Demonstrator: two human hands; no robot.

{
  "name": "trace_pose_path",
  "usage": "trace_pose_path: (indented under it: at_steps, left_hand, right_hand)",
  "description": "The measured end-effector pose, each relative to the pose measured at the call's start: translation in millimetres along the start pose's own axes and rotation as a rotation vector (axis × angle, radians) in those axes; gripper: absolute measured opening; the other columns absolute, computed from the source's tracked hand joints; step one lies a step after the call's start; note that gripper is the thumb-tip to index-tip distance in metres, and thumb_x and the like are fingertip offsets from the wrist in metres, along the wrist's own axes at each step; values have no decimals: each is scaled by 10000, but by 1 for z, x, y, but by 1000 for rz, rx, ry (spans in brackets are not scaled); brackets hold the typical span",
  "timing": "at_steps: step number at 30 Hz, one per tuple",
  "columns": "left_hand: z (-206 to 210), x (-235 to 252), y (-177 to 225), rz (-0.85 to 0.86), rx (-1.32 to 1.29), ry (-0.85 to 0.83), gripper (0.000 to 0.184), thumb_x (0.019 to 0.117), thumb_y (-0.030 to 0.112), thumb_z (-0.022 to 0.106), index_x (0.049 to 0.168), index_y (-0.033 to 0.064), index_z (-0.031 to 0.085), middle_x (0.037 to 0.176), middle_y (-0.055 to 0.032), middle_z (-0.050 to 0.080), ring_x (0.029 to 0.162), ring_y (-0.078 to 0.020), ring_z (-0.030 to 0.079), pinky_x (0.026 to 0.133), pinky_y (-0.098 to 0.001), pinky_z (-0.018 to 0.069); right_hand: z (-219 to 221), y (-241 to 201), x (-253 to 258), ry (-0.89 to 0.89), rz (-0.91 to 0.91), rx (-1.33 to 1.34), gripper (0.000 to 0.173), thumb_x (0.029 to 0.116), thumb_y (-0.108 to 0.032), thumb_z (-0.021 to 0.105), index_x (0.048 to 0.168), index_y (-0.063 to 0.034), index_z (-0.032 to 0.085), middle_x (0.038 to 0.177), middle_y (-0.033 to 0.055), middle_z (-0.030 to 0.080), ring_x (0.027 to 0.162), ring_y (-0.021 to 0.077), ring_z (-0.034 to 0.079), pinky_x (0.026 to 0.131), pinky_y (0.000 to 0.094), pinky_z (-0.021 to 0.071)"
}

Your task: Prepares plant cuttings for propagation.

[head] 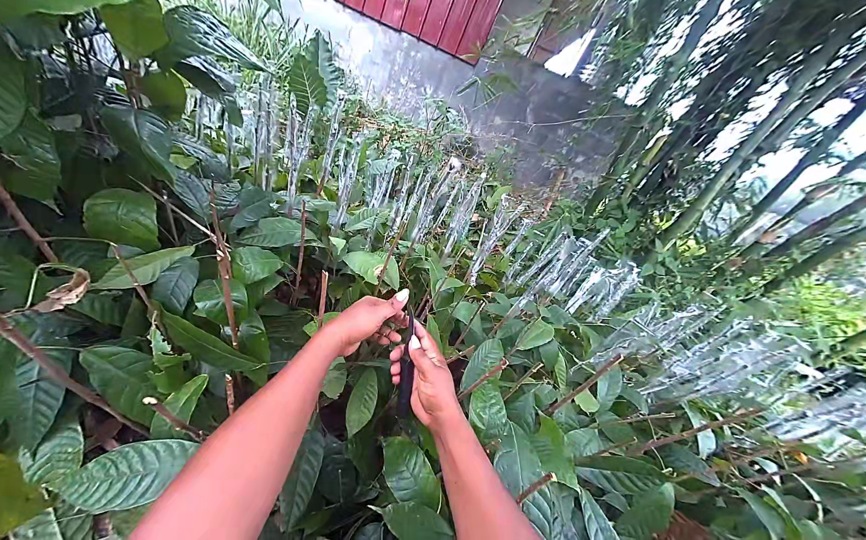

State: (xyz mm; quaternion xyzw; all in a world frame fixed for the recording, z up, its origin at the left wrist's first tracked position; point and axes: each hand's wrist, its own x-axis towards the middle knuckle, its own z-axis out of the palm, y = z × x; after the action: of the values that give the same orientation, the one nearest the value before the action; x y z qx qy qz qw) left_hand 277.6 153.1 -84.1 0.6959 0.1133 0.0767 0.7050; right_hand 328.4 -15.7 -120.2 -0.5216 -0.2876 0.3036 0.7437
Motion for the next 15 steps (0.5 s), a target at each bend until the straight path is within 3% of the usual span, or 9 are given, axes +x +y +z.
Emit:
trace_pose_path:
  at_steps: [4, 15]
  left_hand:
    - [-2, 0, -1, 22, -14, 5, 484, 1087, 447, 450, 1052, 32, 696, 966, -45, 704, 792, -128, 690, 752, -290, 588]
    - [-2, -2, -1, 13, -37, 25, 435, 1082, 404, 491, 992, 34, 700, 920, -45, 701, 779, -130, 689, 736, -284, 587]
  right_hand:
    - [1, -3, 0, -36, -29, -35, 495, 1097, -164, 358, 1570, -25, 310, 881, 86, 639, 689, 141, 629, 604, 260, 544]
    - [-2, -1, 2, -69, -39, -85, 501, 1094, -184, 373, 1566, -26, 318, 879, 75, 624, 681, 133, 613, 604, 255, 538]
